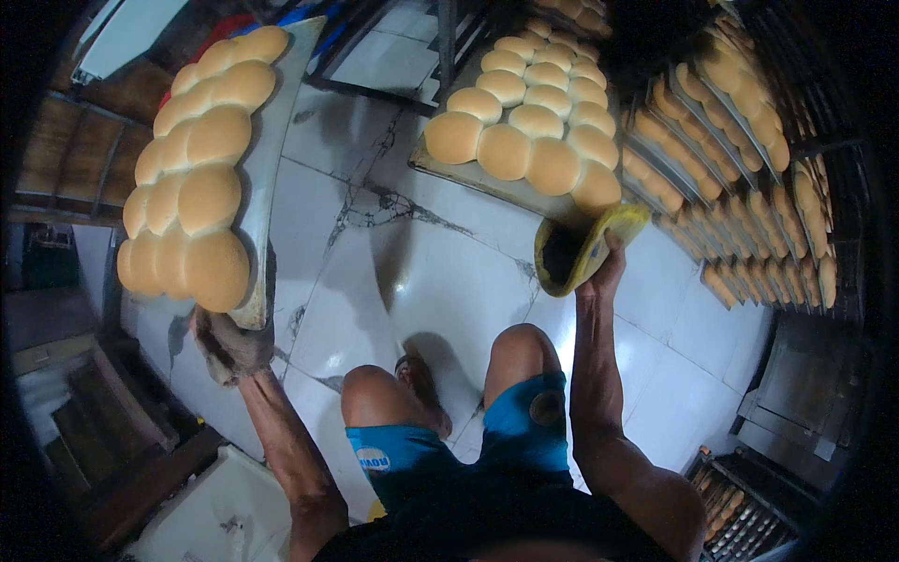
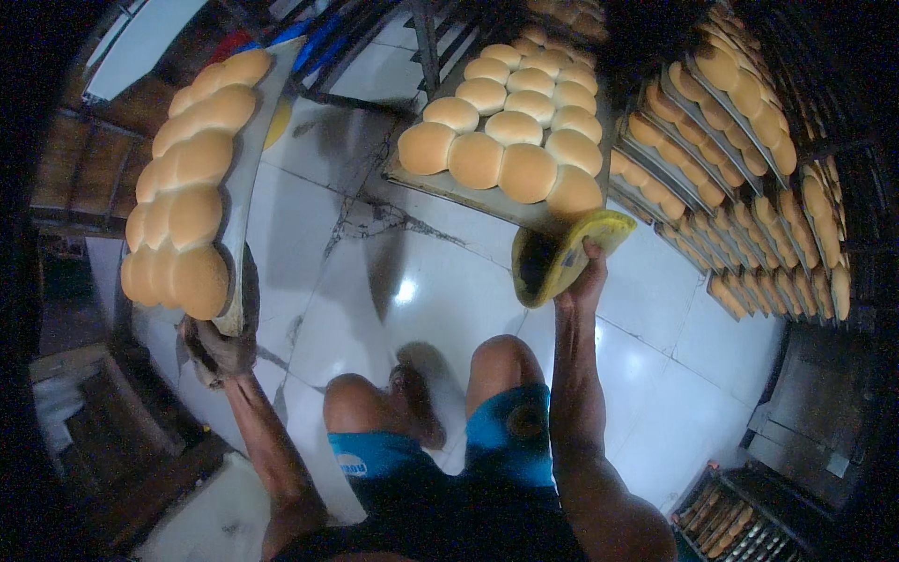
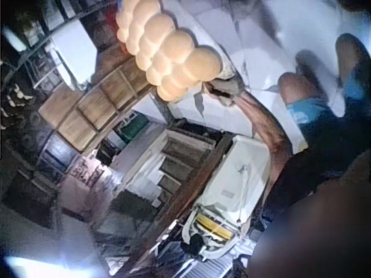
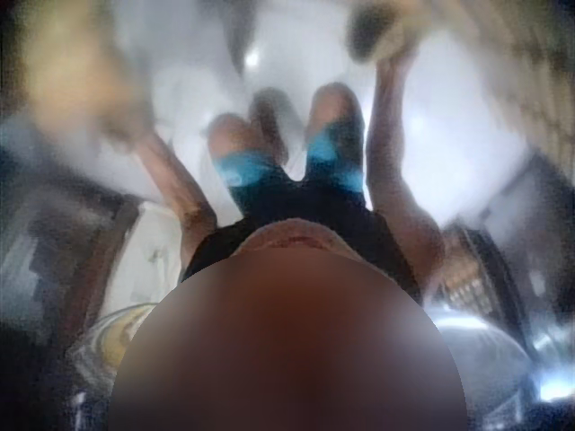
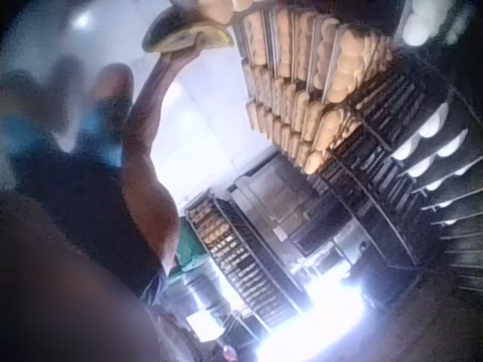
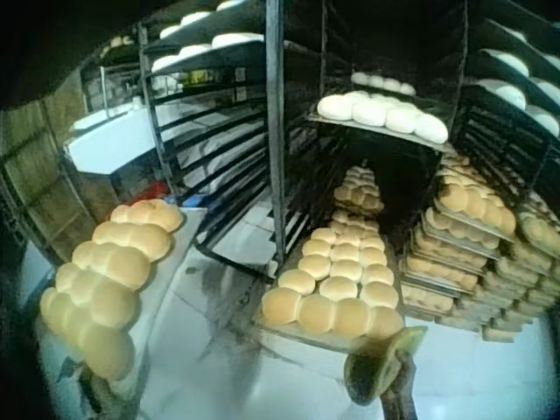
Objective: The person places trays of dough into an oven and removes trays of baked bread, using heat-resistant gloves and cloths.
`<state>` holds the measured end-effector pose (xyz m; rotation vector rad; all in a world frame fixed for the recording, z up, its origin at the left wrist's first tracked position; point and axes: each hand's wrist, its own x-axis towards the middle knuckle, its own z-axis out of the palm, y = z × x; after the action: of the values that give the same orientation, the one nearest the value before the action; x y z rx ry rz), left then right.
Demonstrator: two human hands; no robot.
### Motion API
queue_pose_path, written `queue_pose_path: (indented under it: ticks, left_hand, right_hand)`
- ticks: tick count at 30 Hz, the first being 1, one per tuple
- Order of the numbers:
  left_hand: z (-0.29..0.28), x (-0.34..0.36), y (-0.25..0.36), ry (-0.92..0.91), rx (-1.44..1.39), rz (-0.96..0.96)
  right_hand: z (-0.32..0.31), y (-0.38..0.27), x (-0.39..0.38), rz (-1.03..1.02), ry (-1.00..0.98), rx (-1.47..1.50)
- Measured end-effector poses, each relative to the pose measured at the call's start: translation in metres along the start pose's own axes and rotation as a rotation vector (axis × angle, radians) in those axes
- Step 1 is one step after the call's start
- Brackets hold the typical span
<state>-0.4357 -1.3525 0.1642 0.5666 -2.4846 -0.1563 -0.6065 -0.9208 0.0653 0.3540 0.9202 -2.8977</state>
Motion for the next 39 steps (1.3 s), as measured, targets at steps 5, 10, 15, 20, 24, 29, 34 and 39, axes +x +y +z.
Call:
queue_pose_path:
  ticks: [5, 10, 15, 20, 24, 29, 34, 39]
  left_hand:
    - [0.047, -0.019, -0.017, 0.162, -0.039, 0.036]
    - [0.035, -0.016, 0.015, 0.151, -0.058, 0.127]
    - [0.048, -0.096, -0.076, 0.212, 0.055, 0.415]
    - [0.044, -0.137, -0.068, -0.091, -0.400, -0.320]
    - [0.025, -0.125, 0.013, -0.077, -0.327, -0.063]
    - [0.021, -0.125, 0.060, -0.138, -1.802, -1.012]
    - [0.073, -0.199, 0.029, -0.227, -1.875, -1.083]
    - [0.063, -0.171, 0.105, -0.657, -1.706, -0.856]
  right_hand:
    - [-0.042, 0.031, 0.056, -0.075, -0.023, 0.019]
    - [-0.081, 0.055, 0.134, -0.079, 0.033, 0.139]
    - [-0.079, 0.056, 0.211, -0.167, 0.039, 0.144]
    - [-0.095, 0.012, 0.294, -0.123, 0.118, 0.023]
    - [-0.105, -0.008, 0.277, -0.068, -0.099, -0.250]
    - [-0.047, 0.015, 0.133, 0.258, -0.202, -0.428]
    - [0.002, 0.034, 0.008, 0.384, -0.268, -0.301]
    - [-0.005, 0.011, -0.005, 0.136, -0.075, -0.255]
